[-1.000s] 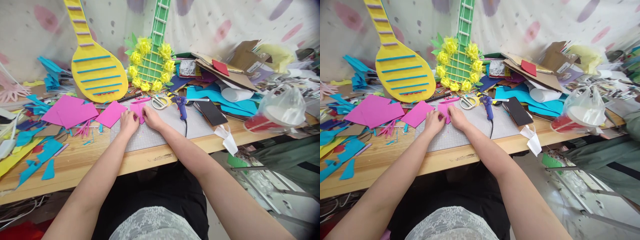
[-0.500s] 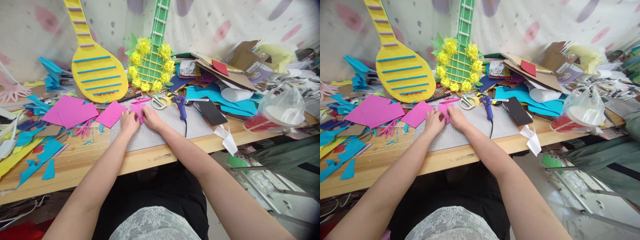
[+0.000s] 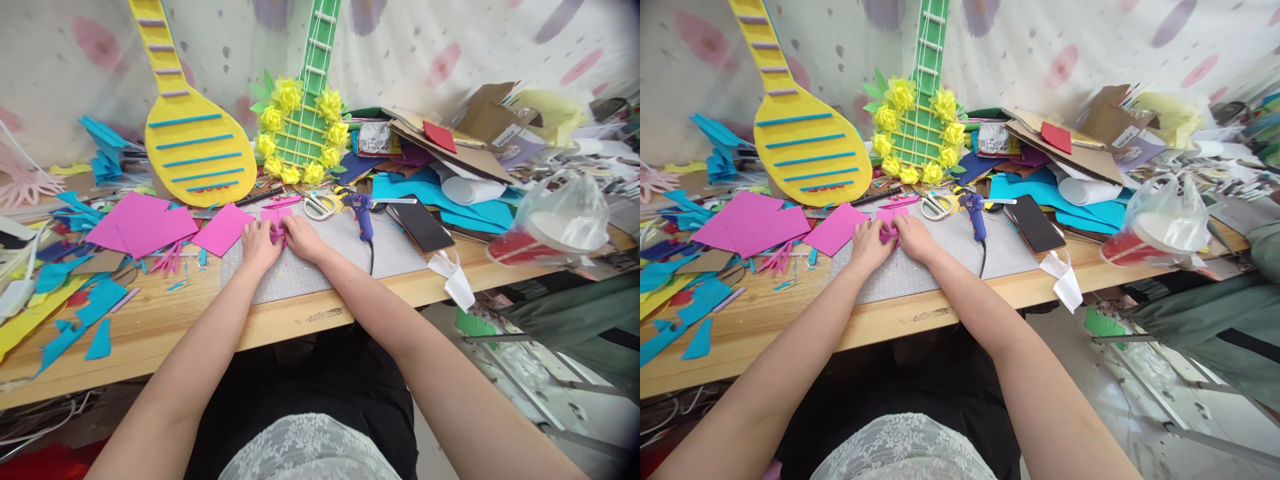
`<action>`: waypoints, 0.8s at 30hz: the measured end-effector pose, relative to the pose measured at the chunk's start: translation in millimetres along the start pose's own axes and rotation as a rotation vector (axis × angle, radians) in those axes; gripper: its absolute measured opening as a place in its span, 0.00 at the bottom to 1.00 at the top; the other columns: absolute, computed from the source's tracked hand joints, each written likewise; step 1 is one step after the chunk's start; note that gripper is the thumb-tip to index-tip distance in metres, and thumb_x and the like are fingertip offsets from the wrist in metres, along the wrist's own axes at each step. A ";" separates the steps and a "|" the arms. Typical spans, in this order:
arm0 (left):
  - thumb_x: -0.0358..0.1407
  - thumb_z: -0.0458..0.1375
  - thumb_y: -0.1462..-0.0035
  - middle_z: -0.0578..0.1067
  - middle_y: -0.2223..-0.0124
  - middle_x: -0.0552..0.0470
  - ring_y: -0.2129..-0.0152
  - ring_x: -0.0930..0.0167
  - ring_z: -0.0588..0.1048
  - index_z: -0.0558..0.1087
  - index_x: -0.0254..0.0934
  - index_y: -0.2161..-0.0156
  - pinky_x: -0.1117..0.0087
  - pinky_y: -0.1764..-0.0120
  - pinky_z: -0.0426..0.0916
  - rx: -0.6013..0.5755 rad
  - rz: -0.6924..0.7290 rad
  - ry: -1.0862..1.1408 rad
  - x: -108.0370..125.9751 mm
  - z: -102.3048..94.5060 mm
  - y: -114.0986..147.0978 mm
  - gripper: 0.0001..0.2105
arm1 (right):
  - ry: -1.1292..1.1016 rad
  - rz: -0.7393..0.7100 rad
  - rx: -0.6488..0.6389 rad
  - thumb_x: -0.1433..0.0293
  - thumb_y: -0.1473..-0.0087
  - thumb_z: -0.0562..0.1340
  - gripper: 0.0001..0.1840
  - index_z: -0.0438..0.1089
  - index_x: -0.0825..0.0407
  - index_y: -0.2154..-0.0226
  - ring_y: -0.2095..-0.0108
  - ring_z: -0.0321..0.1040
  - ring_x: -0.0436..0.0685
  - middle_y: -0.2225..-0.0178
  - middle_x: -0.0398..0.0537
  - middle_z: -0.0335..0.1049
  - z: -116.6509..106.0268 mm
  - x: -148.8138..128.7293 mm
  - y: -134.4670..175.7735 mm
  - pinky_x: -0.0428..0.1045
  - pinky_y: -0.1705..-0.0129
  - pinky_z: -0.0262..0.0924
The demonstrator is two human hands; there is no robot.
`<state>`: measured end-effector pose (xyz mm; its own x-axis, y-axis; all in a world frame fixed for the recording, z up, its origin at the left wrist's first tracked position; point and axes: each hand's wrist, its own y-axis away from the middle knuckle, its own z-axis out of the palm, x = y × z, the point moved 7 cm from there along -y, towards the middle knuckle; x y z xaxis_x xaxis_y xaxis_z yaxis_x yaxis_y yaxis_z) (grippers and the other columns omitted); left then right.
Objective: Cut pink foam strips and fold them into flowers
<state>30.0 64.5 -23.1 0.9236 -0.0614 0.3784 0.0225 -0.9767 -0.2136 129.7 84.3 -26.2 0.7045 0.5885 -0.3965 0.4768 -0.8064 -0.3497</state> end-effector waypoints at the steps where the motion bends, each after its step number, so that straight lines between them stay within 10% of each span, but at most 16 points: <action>1: 0.41 0.56 0.48 0.68 0.58 0.43 0.54 0.58 0.64 0.69 0.41 0.61 0.56 0.49 0.58 0.005 0.002 0.001 1.3 -0.8 0.5 0.10 | 0.000 0.002 -0.004 0.78 0.46 0.49 0.12 0.64 0.54 0.62 0.61 0.61 0.55 0.64 0.50 0.66 -0.2 -0.1 -0.1 0.50 0.57 0.54; 24: 0.45 0.56 0.49 0.69 0.54 0.43 0.50 0.56 0.62 0.74 0.44 0.60 0.52 0.46 0.52 -0.048 0.076 -0.071 -2.3 0.9 1.7 0.13 | 0.050 -0.027 -0.010 0.75 0.43 0.50 0.11 0.66 0.54 0.60 0.59 0.61 0.56 0.62 0.51 0.67 11.5 7.7 -1.7 0.51 0.56 0.54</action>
<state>28.3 63.2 -25.1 0.9467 -0.1231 0.2976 -0.0659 -0.9785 -0.1952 128.2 90.9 -38.4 0.7168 0.6067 -0.3436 0.5012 -0.7909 -0.3511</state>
